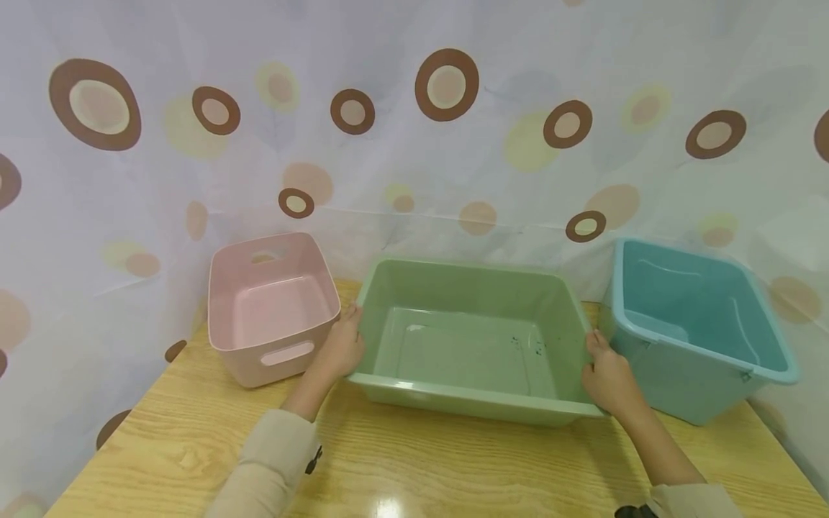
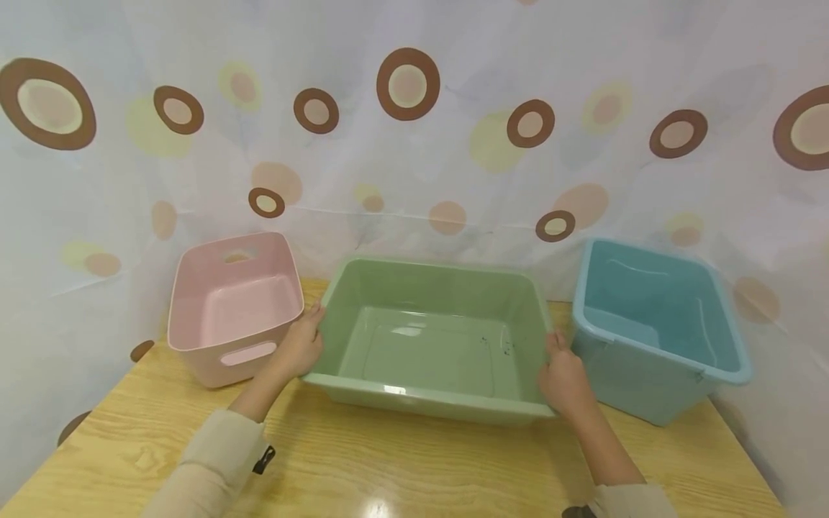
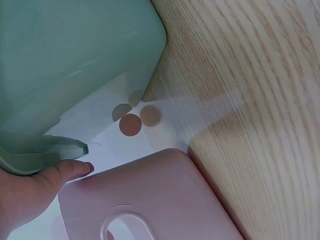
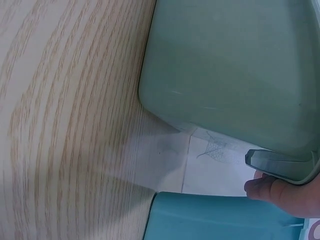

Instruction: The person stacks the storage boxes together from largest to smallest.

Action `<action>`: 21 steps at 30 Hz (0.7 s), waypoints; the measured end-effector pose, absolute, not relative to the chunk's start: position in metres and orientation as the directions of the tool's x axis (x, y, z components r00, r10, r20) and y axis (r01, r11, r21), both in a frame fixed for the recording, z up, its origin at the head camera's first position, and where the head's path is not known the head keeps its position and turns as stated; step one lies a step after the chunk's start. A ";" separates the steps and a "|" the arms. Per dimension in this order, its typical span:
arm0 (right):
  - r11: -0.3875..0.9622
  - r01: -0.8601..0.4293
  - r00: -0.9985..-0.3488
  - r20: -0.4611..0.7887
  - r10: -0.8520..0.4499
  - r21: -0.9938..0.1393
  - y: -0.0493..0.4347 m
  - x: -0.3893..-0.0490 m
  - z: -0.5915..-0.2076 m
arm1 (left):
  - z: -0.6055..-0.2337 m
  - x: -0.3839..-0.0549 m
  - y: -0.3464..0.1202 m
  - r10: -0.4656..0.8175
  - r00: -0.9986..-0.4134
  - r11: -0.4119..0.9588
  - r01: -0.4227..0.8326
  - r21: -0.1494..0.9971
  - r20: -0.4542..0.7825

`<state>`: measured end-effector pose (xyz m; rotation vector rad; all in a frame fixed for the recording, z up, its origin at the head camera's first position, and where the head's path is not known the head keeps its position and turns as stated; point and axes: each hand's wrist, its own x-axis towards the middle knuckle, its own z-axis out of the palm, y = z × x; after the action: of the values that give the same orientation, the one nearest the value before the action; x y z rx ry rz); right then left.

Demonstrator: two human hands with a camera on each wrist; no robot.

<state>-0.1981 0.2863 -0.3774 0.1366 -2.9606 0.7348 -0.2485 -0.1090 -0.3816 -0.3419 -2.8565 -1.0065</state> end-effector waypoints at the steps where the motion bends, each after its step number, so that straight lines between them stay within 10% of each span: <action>1: 0.881 -0.106 -0.992 0.105 -0.065 -0.461 0.286 -0.198 -0.377 | -0.381 -0.248 -0.109 0.179 -0.970 0.758 0.241 0.606 0.162; 21: 0.873 -0.133 -0.986 0.149 -0.070 -0.469 0.288 -0.195 -0.382 | -0.381 -0.243 -0.110 0.167 -0.975 0.760 0.221 0.610 0.145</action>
<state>-0.1952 0.2877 -0.3822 0.1584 -2.9166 0.7440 -0.2425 -0.1101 -0.3805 -0.3173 -2.8704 -1.0111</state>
